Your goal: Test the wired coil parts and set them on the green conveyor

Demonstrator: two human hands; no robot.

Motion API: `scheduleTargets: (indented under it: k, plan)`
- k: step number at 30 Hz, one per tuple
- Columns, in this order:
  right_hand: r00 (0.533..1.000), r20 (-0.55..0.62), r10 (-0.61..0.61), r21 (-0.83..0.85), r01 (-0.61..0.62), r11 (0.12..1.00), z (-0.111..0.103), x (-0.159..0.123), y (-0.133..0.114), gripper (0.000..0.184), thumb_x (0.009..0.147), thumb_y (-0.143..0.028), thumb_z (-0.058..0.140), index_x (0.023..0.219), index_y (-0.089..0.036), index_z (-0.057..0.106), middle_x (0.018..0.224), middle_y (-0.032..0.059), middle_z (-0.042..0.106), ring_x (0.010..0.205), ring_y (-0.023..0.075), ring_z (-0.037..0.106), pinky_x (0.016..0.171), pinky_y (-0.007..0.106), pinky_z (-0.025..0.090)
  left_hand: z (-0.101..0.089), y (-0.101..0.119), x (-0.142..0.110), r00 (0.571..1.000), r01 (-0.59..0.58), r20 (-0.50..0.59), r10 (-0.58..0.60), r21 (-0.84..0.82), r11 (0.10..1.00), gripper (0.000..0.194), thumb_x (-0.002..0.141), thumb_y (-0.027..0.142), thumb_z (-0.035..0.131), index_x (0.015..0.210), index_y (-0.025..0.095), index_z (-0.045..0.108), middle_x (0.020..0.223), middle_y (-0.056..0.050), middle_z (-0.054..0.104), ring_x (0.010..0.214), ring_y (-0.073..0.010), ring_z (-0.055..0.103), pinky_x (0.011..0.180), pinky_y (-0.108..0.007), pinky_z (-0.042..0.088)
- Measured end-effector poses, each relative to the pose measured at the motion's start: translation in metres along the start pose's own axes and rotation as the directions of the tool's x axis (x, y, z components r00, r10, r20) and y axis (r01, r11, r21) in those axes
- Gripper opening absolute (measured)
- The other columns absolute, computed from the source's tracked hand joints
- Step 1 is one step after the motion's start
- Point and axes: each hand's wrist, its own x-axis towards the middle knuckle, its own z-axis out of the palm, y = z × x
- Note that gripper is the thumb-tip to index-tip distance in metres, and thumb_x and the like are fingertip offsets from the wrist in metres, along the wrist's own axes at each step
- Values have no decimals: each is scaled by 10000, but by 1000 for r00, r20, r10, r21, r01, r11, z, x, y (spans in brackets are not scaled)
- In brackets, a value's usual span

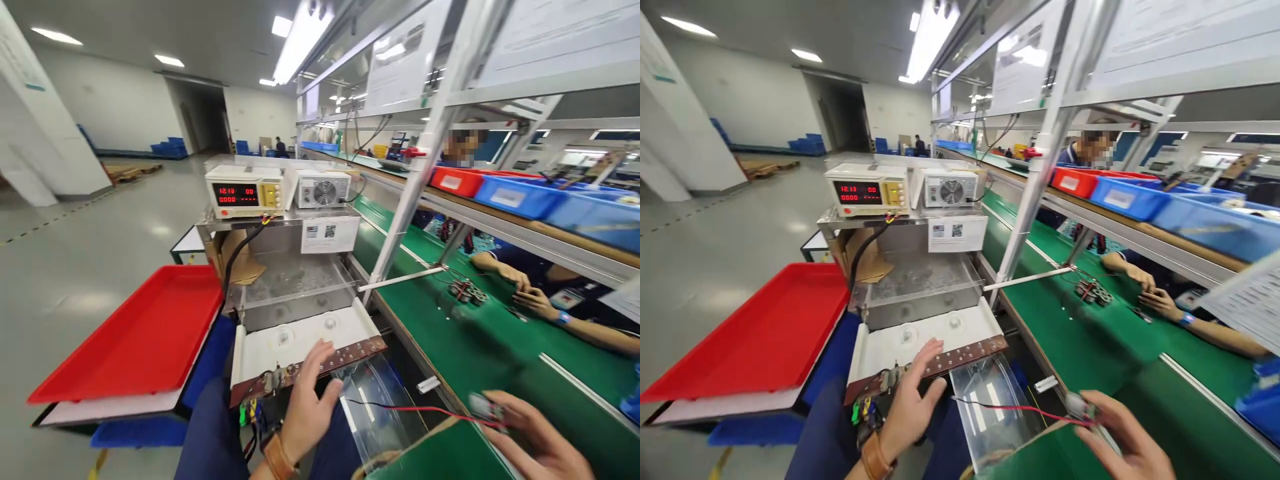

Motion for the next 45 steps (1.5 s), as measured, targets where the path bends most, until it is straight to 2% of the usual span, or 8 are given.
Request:
scheduleTargets:
  k: [4,7,9,12,15,25,34,45]
  plan:
    - [900,394,-184,178,122,976,140,62,-85,425,721,-480,667,1100,-293,619,1000,49,680,842,242,630,746,361,528,-12,4,-28,959,246,225,-175,-340,908,574,808,543,556,1270,203,531,1234,-145,627,1179,-264,546,1052,-413,370]
    - [841,473,-262,160,210,965,255,85,-114,359,751,-441,646,1051,-250,602,706,-15,650,643,185,590,603,280,453,-24,-27,-42,848,528,310,-430,-560,638,612,782,669,483,1101,157,585,814,-98,699,792,-214,643,776,-364,475]
    - [829,513,-221,44,232,972,324,91,-116,287,752,-402,653,969,-224,592,607,-32,607,580,172,568,552,254,387,-33,-55,-50,781,576,265,-566,-658,485,602,728,692,539,1001,158,595,642,-29,628,622,-169,602,633,-308,441]
    - [842,530,-97,-222,248,943,401,95,-112,294,761,-410,660,936,-191,573,710,34,666,700,215,628,590,259,382,-47,-92,-62,730,549,175,-661,-726,414,601,632,690,645,926,169,585,552,30,543,524,-137,551,555,-277,386]
    - [865,501,16,-456,247,855,444,96,-111,381,814,-507,594,992,-171,559,863,114,698,828,257,656,654,282,412,-58,-113,-72,689,552,158,-707,-746,371,633,555,718,682,865,177,568,525,43,526,497,-131,537,532,-271,366]
    - [888,452,82,-615,243,750,475,104,-109,642,804,-718,462,1066,-146,588,880,165,700,862,299,667,684,325,444,-68,-106,-58,708,580,227,-668,-726,369,542,648,656,652,793,134,638,554,-11,595,526,-138,568,546,-267,382]
    - [879,469,80,-565,229,793,480,106,-98,619,796,-698,494,1064,-146,570,890,175,698,860,302,667,683,330,435,-69,-112,-46,745,558,170,-645,-690,462,613,647,561,728,1070,130,620,623,1,615,536,-98,549,531,-226,347]
    - [830,552,84,-482,235,844,475,109,-91,551,793,-610,557,1114,-164,518,971,143,689,896,278,652,680,309,411,-80,-95,-30,754,577,150,-639,-615,537,453,669,550,720,844,161,567,820,-94,733,676,-137,651,622,-238,449]
